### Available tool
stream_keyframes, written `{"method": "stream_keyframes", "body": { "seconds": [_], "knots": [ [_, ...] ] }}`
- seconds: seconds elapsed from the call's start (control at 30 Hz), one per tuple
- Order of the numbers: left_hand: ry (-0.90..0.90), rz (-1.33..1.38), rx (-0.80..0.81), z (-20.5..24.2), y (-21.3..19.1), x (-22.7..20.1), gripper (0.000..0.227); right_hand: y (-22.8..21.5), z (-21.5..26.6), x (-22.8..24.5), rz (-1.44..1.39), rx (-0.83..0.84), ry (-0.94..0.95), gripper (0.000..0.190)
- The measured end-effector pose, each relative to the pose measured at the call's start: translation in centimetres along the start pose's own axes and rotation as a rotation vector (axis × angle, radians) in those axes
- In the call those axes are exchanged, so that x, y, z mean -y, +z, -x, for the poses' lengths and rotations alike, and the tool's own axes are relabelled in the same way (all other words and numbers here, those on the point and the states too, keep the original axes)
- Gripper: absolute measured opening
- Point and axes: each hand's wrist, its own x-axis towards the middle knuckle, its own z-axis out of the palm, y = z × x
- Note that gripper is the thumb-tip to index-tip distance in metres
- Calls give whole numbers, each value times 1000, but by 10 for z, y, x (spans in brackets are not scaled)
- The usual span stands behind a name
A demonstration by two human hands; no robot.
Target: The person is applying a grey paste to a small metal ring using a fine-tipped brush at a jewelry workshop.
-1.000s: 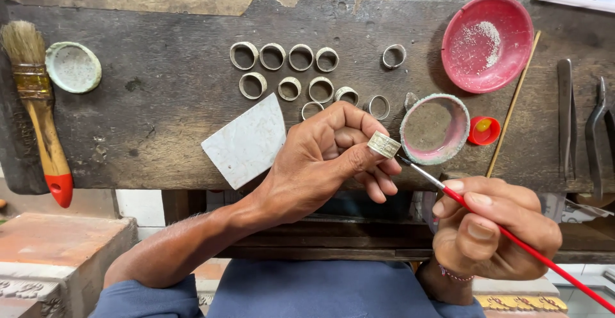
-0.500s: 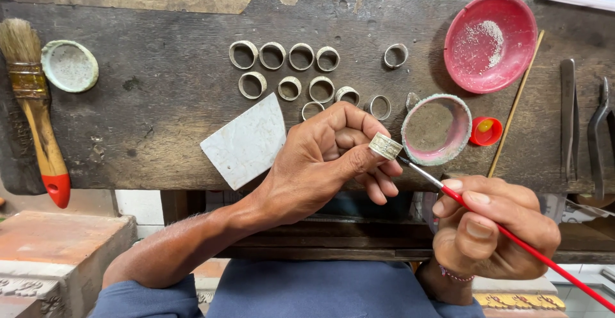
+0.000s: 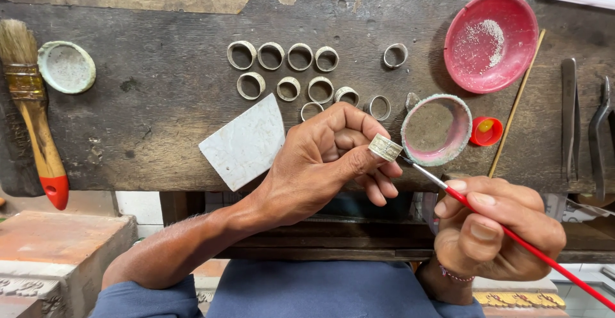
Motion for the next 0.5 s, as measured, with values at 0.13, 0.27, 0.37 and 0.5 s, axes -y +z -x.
{"method": "stream_keyframes", "body": {
  "seconds": [0.13, 0.27, 0.37, 0.5],
  "knots": [
    [8, 6, 4, -1, -1, 3, 22, -4, 1, -4, -8, 34, -11, 27],
    [5, 14, 4, -1, -2, 3, 22, -3, 0, -3, -10, 32, 2, 26],
    [3, 20, 8, -1, -2, 3, 21, 1, 0, -1, -18, 14, 5, 25],
    [6, 17, 5, -1, -1, 3, 21, -1, 0, -2, -10, 16, 9, 28]
  ]
}}
